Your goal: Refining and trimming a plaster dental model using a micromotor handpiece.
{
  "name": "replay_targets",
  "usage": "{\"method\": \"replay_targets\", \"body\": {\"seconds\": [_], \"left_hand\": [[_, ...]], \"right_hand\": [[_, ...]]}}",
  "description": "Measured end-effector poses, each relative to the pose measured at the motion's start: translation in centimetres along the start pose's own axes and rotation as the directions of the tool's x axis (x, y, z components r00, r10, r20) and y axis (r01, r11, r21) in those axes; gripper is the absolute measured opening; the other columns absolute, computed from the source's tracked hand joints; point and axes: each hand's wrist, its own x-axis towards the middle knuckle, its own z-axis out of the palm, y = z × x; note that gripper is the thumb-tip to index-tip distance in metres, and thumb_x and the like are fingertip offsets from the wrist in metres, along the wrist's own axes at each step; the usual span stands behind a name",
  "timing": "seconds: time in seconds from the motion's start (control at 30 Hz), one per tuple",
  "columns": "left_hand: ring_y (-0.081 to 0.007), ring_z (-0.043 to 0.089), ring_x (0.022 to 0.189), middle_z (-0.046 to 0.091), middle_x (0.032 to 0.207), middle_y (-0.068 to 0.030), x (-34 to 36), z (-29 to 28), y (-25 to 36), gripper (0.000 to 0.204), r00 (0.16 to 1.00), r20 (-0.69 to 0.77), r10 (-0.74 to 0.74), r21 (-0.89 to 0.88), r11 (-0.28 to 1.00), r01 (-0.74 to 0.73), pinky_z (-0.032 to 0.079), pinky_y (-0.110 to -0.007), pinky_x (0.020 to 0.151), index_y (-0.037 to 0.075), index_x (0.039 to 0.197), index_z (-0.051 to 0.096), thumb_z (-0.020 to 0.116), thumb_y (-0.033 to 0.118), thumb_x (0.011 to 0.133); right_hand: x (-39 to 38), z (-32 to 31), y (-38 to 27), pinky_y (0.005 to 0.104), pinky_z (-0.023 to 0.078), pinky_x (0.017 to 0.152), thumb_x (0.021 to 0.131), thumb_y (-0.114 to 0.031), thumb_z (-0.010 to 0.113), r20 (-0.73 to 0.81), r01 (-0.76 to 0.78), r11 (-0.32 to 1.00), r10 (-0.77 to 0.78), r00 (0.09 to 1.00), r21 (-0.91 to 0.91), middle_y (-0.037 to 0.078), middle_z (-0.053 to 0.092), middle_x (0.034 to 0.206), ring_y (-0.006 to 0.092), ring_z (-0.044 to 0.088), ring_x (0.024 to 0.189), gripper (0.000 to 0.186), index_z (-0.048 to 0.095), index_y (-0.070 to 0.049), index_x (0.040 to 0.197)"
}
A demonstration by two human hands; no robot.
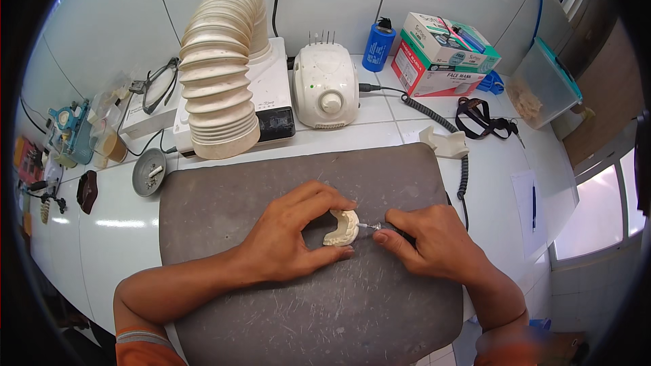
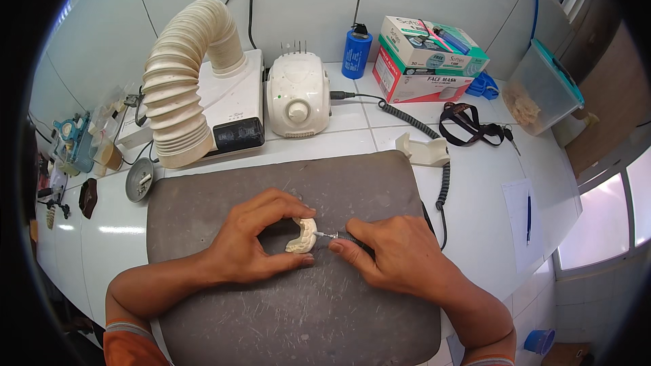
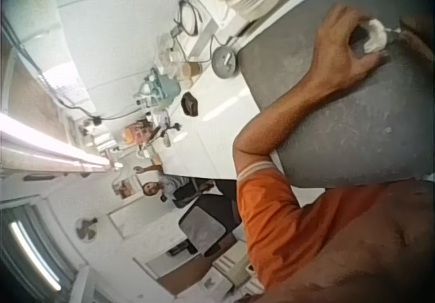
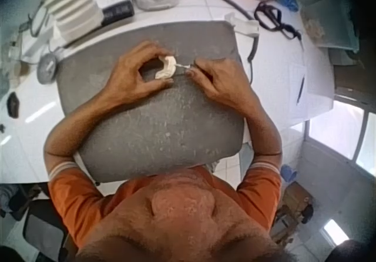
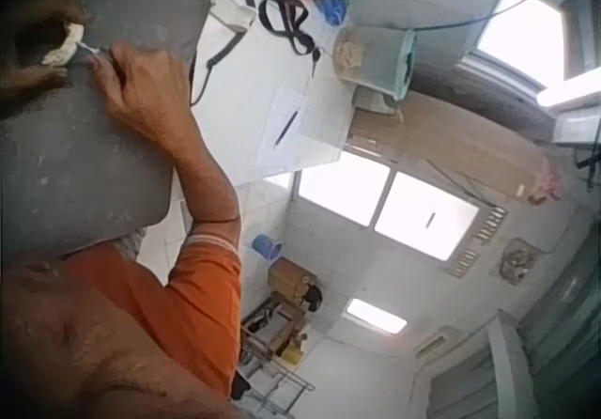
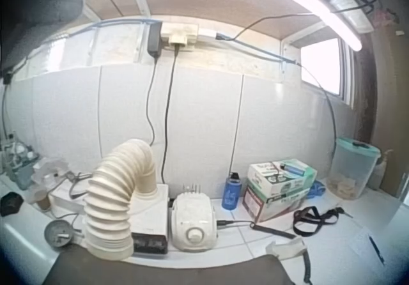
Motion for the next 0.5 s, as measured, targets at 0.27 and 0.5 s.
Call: {"method": "replay_targets", "body": {"seconds": [0.27, 0.5], "left_hand": [[-0.0301, 0.074, 0.120, 0.072, 0.127, -0.0157, 0.04, -0.02, 0.12, 0.060, 1.000, 0.002, -0.004, -0.015, 1.000, 0.004, 0.059, -0.040, 0.103, 0.004, 0.134, 0.075, 0.100, 0.023, 0.083], [-0.0299, 0.074, 0.120, 0.072, 0.127, -0.0154, 0.01, -0.03, 0.11, 0.061, 1.000, 0.003, -0.009, -0.006, 1.000, 0.009, 0.060, -0.040, 0.103, 0.004, 0.134, 0.075, 0.100, 0.024, 0.082]], "right_hand": [[-0.06, -0.36, -0.28, 0.0539, 0.051, 0.062, 0.111, -0.051, 0.065, 0.049, 0.000, 1.000, -0.001, 0.999, 0.009, 0.019, 0.069, 0.068, 0.0442, 0.069, 0.063, 0.051, 0.066, -0.005, 0.087], [0.04, -0.27, -0.22, 0.0536, 0.052, 0.062, 0.111, -0.051, 0.066, 0.055, 0.006, 1.000, -0.005, 0.998, -0.006, 0.019, 0.070, 0.068, 0.0435, 0.070, 0.063, 0.051, 0.068, -0.005, 0.088]]}}
